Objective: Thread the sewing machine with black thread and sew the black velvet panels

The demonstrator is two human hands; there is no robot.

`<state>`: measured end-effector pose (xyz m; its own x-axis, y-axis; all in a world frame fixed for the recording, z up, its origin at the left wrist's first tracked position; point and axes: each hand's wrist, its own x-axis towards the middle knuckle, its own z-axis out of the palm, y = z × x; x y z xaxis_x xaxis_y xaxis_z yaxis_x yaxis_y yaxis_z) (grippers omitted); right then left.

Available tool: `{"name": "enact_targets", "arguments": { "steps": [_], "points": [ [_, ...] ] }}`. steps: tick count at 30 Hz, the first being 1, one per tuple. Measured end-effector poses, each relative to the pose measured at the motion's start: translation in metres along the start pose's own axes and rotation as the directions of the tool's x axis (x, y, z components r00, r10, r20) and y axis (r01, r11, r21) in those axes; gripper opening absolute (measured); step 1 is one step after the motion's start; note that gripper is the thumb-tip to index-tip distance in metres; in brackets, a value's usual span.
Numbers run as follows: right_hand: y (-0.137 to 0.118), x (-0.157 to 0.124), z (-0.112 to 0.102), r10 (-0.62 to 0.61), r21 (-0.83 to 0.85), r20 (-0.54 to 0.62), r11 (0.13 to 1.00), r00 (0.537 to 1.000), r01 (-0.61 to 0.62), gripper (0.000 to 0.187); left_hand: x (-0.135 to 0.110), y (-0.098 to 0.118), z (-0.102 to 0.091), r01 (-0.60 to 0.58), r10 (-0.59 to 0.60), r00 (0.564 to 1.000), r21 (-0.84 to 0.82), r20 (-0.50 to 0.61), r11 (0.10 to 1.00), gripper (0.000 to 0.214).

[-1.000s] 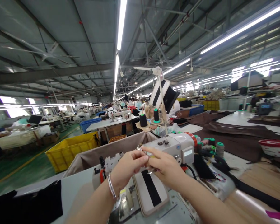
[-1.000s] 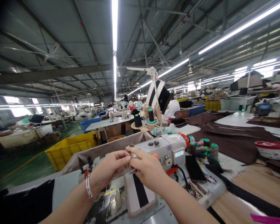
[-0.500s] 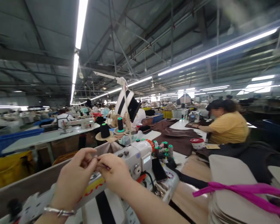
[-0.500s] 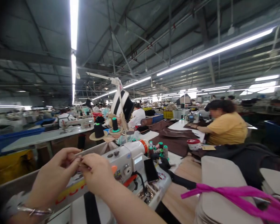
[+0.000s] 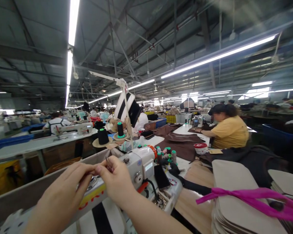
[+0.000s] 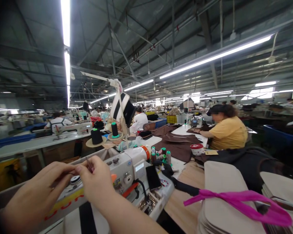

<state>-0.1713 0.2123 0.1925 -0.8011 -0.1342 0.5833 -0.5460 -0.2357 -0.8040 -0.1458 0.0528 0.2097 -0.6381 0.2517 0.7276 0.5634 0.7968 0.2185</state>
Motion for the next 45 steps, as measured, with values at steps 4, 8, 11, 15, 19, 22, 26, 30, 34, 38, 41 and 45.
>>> {"name": "enact_targets", "arguments": {
  "steps": [4,8,11,15,19,22,26,30,34,38,41,45],
  "points": [
    [-0.006,-0.014,-0.002,-0.050,-0.066,0.013,0.997,0.999,0.051,0.015,-0.007,0.013,0.000,0.116,-0.116,0.991,0.010,0.063,0.993,0.022],
    [0.000,-0.028,-0.005,-0.079,-0.051,-0.216,0.996,0.973,0.069,0.024,-0.010,0.018,-0.003,0.515,-0.479,0.857,-0.303,0.191,0.802,0.020],
    [0.008,-0.033,-0.002,-0.148,-0.170,-0.126,0.977,0.981,0.126,0.021,-0.014,0.017,-0.002,0.537,-0.526,0.818,-0.638,0.234,0.552,0.016],
    [0.013,-0.035,0.008,-0.282,-0.367,0.068,0.885,0.957,0.287,0.008,-0.019,0.017,-0.002,0.482,-0.516,0.824,-0.769,0.234,0.421,0.015],
    [0.015,-0.032,0.015,-0.319,-0.472,0.046,0.828,0.947,0.302,0.013,-0.023,0.019,-0.004,0.446,-0.480,0.849,-0.783,0.219,0.432,0.015],
    [0.019,-0.029,0.017,-0.377,-0.528,0.053,0.775,0.924,0.347,0.013,-0.025,0.017,-0.006,0.436,-0.461,0.864,-0.756,0.201,0.487,0.016],
    [0.019,-0.029,0.016,-0.471,-0.557,0.117,0.698,0.874,0.451,0.015,-0.027,0.016,-0.009,0.421,-0.447,0.888,-0.590,0.111,0.689,0.016],
    [0.014,-0.024,0.014,-0.352,-0.475,0.089,0.807,0.932,0.351,0.007,-0.027,0.017,-0.011,0.439,-0.454,0.883,-0.557,0.121,0.705,0.014],
    [0.016,-0.017,0.014,-0.174,-0.351,0.064,0.918,0.983,0.185,0.011,-0.026,0.013,-0.006,0.495,-0.475,0.842,-0.719,0.256,0.489,0.016],
    [0.024,-0.019,0.016,-0.119,-0.050,-0.020,0.992,0.993,0.118,0.015,-0.024,0.007,0.002,0.409,-0.501,0.831,-0.876,0.243,0.254,0.022],
    [0.026,-0.029,0.019,-0.116,0.167,-0.035,0.979,0.993,0.120,0.015,-0.023,0.007,0.005,0.338,-0.499,0.841,-0.923,0.209,0.182,0.023],
    [0.021,-0.047,0.020,-0.031,0.240,0.061,0.971,0.998,0.016,0.016,-0.021,0.013,0.001,0.331,-0.413,0.873,-0.937,0.261,0.107,0.020]
  ]
}}
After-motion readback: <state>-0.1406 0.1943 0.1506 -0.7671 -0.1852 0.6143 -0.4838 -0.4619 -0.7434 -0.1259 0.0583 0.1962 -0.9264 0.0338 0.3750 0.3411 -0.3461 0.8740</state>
